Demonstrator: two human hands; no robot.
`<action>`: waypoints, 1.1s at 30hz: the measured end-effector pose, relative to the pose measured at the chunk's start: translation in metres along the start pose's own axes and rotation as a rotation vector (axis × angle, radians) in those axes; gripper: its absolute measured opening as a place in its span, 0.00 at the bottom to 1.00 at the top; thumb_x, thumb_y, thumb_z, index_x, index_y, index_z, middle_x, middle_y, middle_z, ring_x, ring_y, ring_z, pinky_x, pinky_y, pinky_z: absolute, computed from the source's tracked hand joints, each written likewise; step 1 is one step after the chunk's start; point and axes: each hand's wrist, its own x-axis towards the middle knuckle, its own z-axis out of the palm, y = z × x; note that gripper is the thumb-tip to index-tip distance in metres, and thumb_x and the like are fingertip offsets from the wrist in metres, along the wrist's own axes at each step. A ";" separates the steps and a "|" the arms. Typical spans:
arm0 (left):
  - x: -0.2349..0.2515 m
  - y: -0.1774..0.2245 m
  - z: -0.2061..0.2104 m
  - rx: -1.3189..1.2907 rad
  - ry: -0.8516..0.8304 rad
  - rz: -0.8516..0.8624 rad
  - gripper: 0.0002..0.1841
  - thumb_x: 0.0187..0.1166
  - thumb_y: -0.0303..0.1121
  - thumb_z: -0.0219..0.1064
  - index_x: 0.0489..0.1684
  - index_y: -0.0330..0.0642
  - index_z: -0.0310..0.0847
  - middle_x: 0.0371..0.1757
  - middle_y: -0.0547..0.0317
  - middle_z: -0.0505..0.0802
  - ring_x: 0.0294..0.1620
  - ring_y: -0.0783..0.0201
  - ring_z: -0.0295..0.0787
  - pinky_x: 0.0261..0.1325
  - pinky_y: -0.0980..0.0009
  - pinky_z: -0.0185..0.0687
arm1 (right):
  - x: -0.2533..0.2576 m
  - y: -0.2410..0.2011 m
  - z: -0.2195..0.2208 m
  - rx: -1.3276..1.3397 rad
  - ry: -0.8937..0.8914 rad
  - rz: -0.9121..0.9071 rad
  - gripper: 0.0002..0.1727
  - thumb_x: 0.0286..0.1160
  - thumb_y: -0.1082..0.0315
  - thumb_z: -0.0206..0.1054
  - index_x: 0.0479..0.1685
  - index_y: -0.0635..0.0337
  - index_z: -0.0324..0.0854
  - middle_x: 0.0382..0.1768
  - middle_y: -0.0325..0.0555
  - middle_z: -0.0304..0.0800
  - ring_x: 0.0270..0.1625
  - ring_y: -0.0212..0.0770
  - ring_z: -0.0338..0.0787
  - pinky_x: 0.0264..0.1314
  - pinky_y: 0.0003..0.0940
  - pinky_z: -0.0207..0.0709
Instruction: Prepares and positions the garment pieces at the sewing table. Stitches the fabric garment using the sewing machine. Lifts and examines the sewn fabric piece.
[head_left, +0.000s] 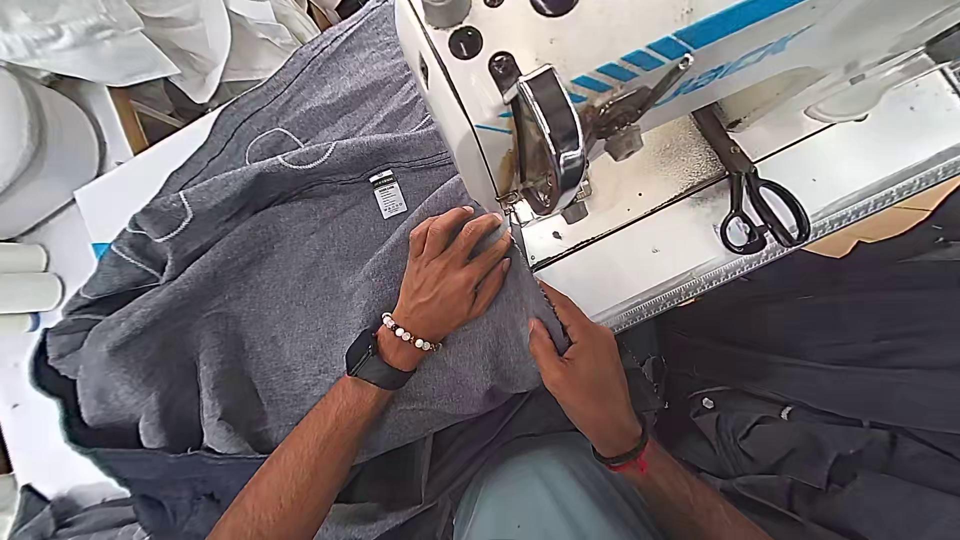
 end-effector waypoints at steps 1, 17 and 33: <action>0.001 -0.001 0.000 -0.001 0.004 0.007 0.18 0.86 0.49 0.59 0.62 0.60 0.93 0.76 0.61 0.85 0.81 0.51 0.71 0.83 0.51 0.56 | 0.001 0.000 0.000 -0.015 0.003 -0.002 0.24 0.78 0.60 0.62 0.73 0.52 0.85 0.37 0.36 0.96 0.33 0.27 0.90 0.35 0.29 0.84; 0.006 -0.001 -0.004 0.055 0.019 0.070 0.17 0.85 0.48 0.61 0.62 0.58 0.92 0.72 0.59 0.87 0.76 0.51 0.75 0.79 0.50 0.59 | 0.011 -0.001 0.002 -0.081 0.058 -0.029 0.25 0.77 0.62 0.60 0.73 0.52 0.86 0.19 0.32 0.84 0.17 0.27 0.75 0.21 0.29 0.70; -0.002 0.024 0.003 0.035 0.011 -0.098 0.20 0.87 0.49 0.57 0.65 0.56 0.90 0.77 0.60 0.84 0.80 0.50 0.71 0.81 0.49 0.58 | 0.014 -0.002 0.000 -0.226 0.092 -0.082 0.23 0.77 0.64 0.59 0.68 0.55 0.89 0.17 0.34 0.84 0.16 0.30 0.76 0.18 0.31 0.69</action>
